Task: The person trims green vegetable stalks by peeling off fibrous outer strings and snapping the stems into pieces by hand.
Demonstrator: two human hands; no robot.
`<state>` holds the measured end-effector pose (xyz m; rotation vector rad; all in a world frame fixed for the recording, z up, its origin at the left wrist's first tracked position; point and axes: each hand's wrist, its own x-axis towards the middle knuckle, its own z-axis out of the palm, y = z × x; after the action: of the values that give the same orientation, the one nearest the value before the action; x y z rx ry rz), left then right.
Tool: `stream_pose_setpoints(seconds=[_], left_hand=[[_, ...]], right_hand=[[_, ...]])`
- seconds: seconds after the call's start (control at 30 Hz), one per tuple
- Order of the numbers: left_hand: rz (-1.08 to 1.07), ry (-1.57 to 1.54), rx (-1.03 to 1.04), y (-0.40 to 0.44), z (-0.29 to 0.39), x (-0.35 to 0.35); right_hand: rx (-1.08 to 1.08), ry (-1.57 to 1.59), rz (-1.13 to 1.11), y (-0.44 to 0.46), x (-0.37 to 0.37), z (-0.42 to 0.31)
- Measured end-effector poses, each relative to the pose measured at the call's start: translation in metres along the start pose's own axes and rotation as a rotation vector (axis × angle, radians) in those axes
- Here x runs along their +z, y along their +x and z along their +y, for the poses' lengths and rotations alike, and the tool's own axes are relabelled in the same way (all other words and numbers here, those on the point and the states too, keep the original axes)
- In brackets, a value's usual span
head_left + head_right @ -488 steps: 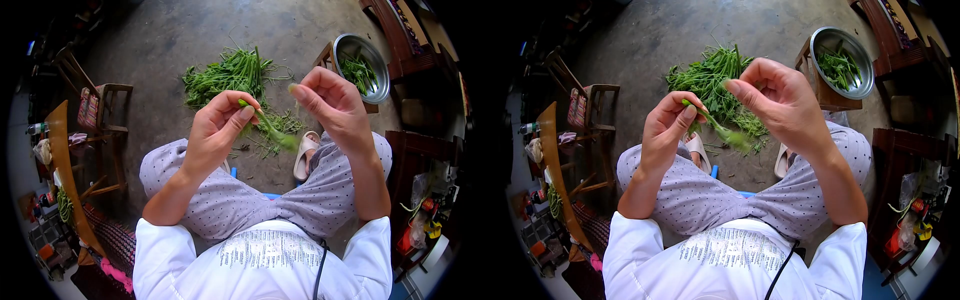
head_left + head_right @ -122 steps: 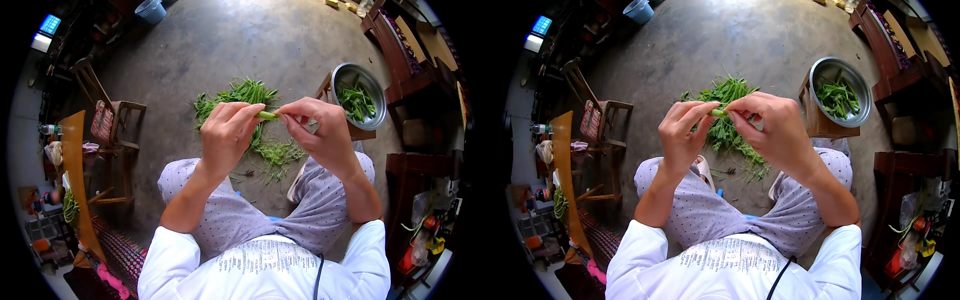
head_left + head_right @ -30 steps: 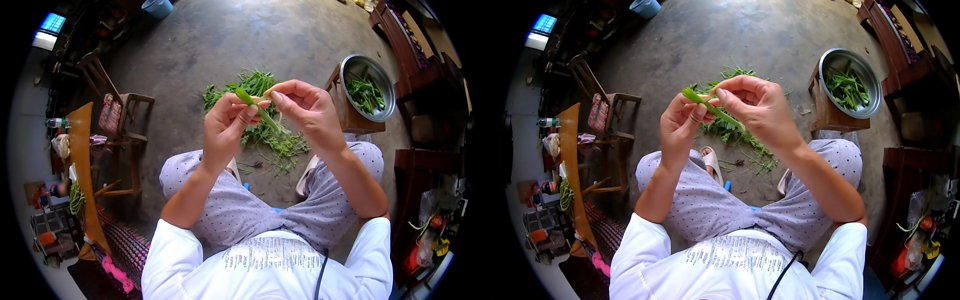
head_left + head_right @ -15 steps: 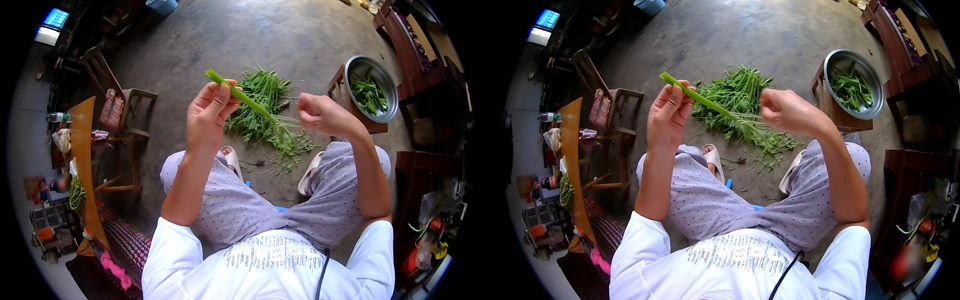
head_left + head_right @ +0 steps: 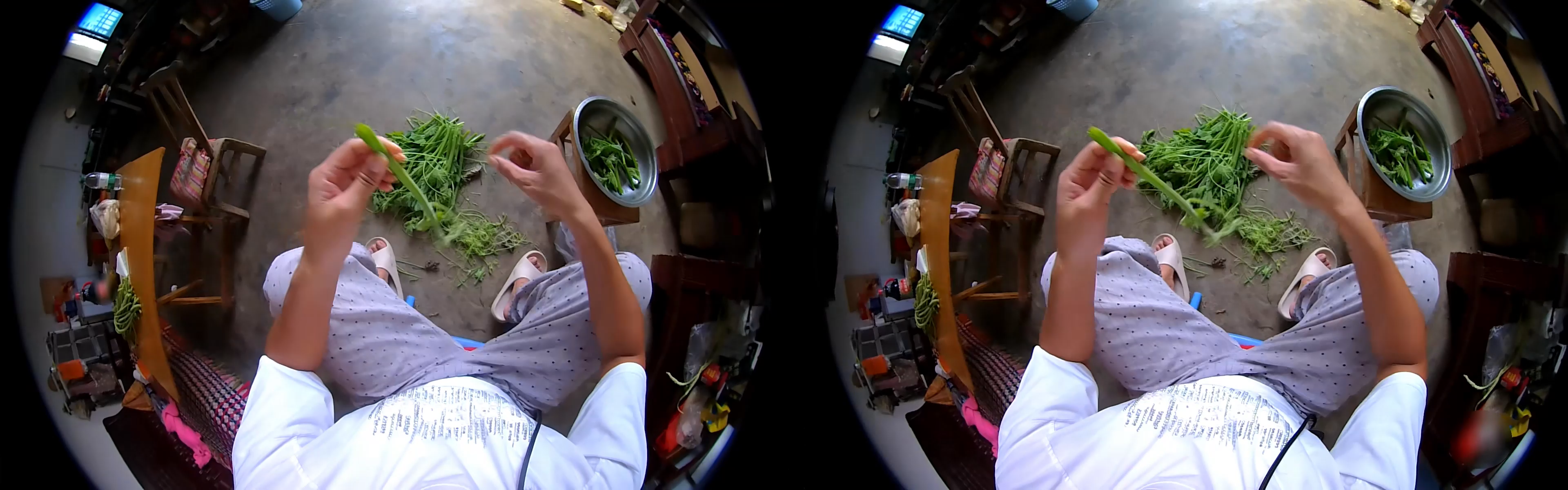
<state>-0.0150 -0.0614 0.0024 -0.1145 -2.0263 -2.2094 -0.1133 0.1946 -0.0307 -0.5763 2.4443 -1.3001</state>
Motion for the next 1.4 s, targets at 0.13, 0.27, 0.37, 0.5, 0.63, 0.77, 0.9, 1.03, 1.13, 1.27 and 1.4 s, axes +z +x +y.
stream_pose_setpoints(seconds=[0.13, 0.27, 0.37, 0.5, 0.63, 0.77, 0.9, 1.03, 1.13, 1.27, 1.4], left_hand=[[-0.034, 0.064, -0.027, -0.008, -0.007, 0.026], [-0.025, 0.239, 0.094, -0.009, -0.021, 0.033], [-0.035, 0.377, 0.176, -0.008, -0.018, 0.038], [-0.039, 0.488, 0.233, -0.005, -0.017, 0.041], [-0.047, 0.603, 0.310, -0.001, -0.014, 0.042], [-0.026, 0.760, 0.400, 0.000, -0.014, 0.044], [0.006, 0.802, 0.496, 0.002, -0.019, 0.044], [0.028, 0.738, 0.442, 0.001, -0.017, 0.047], [0.050, 0.546, 0.359, -0.001, -0.021, 0.049], [0.064, 0.148, 0.087, -0.002, -0.010, 0.051], [0.071, 0.028, -0.067, 0.005, -0.005, 0.042]], right_hand=[[-0.362, 0.377, 0.131, -0.016, 0.017, -0.047], [-0.499, 0.408, 0.168, -0.023, 0.021, -0.052], [-0.449, 0.407, 0.133, -0.024, 0.019, -0.057], [-0.426, 0.374, 0.121, -0.025, 0.018, -0.054], [-0.383, 0.399, 0.102, -0.029, 0.018, -0.054], [-0.321, 0.472, 0.096, -0.028, 0.021, -0.053], [-0.235, 0.628, 0.004, -0.028, 0.021, -0.053], [-0.080, 0.797, -0.084, -0.025, 0.021, -0.054], [-0.018, 0.945, -0.128, -0.023, 0.026, -0.052], [-0.013, 0.885, -0.039, -0.022, 0.032, -0.047], [-0.209, 0.966, 0.076, -0.017, 0.027, -0.046]])
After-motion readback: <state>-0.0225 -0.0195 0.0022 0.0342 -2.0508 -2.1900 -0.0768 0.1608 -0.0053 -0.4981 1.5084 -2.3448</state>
